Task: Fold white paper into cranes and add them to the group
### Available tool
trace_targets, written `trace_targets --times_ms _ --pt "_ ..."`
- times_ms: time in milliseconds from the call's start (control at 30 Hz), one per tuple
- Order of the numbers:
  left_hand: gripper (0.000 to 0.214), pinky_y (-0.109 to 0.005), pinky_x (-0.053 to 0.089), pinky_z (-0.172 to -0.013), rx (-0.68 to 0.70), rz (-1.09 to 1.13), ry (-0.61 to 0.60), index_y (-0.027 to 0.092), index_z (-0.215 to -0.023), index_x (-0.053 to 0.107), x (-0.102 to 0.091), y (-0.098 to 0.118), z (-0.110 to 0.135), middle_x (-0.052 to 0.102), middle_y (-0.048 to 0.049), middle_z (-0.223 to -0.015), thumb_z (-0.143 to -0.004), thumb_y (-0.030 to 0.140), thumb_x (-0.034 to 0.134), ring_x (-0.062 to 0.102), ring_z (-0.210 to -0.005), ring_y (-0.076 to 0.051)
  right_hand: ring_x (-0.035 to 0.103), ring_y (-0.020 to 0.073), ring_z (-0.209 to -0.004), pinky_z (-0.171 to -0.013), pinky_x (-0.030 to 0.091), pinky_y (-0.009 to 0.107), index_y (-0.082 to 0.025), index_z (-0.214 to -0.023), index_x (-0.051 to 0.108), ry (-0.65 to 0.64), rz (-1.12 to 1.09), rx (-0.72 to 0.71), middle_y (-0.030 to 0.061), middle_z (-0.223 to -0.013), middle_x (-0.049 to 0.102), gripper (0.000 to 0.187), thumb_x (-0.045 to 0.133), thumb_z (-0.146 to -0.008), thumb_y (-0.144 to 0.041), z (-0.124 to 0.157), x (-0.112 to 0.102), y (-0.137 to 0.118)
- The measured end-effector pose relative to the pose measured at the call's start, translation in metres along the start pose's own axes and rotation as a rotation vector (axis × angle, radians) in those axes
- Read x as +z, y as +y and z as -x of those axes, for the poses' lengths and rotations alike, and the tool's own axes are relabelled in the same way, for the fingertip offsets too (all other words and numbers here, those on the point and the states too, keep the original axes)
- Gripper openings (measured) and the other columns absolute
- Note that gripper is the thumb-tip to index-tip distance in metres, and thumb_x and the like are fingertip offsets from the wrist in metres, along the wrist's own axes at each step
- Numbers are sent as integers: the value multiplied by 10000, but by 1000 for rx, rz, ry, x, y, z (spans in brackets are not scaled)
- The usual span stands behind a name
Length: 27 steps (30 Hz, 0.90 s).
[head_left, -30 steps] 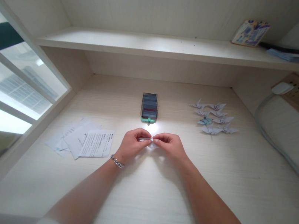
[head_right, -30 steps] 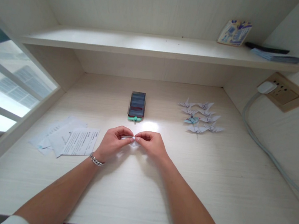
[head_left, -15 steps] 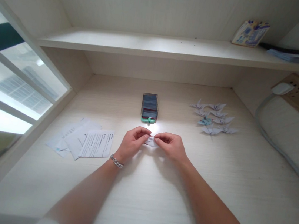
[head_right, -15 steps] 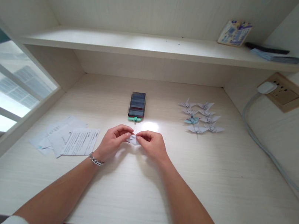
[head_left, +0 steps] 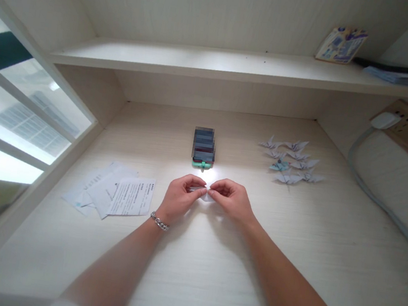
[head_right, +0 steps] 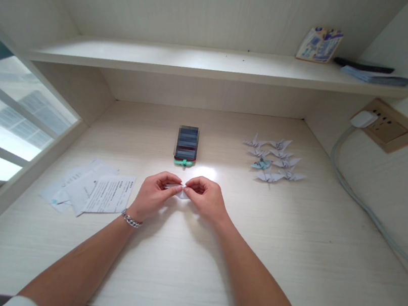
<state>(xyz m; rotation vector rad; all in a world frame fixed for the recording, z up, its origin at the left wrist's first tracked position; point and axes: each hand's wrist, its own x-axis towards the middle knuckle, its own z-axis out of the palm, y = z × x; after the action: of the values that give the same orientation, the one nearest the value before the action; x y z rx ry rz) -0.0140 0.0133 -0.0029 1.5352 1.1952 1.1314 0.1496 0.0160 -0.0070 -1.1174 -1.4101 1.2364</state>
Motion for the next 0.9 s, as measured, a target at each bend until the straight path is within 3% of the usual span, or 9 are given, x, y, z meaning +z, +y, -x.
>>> trace_targets --times_ms 233,500,700,900 --pt "143 -279 491 -705 -27 40 7 157 -819 634 -1 -2 -1 655 -63 -846 -713 252 622 610 -781 -158 616 171 -662 -633 493 302 -156 -757 637 -1 0 10 53 -729 665 180 671 -653 -300 0 0 1" --pt "132 -272 487 -704 24 10 109 159 -823 632 1 2 1 645 -51 -827 -727 247 610 603 -767 -150 635 192 -781 -749 503 326 -162 -830 634 4 -36 12 63 -834 674 248 708 -613 -256 0 1 2" --pt "119 -270 487 -697 29 26 131 159 -811 630 2 4 1 643 -47 -811 -721 236 616 599 -756 -148 635 191 -725 -691 504 320 -165 -807 646 37 -55 9 64 -782 678 212 658 -672 -328 -1 1 0" --pt "118 -278 489 -703 16 45 120 154 -794 625 3 4 2 643 -49 -796 -721 247 614 603 -754 -153 630 188 -710 -671 502 312 -167 -795 640 35 -68 30 62 -771 674 230 686 -641 -331 -1 0 1"
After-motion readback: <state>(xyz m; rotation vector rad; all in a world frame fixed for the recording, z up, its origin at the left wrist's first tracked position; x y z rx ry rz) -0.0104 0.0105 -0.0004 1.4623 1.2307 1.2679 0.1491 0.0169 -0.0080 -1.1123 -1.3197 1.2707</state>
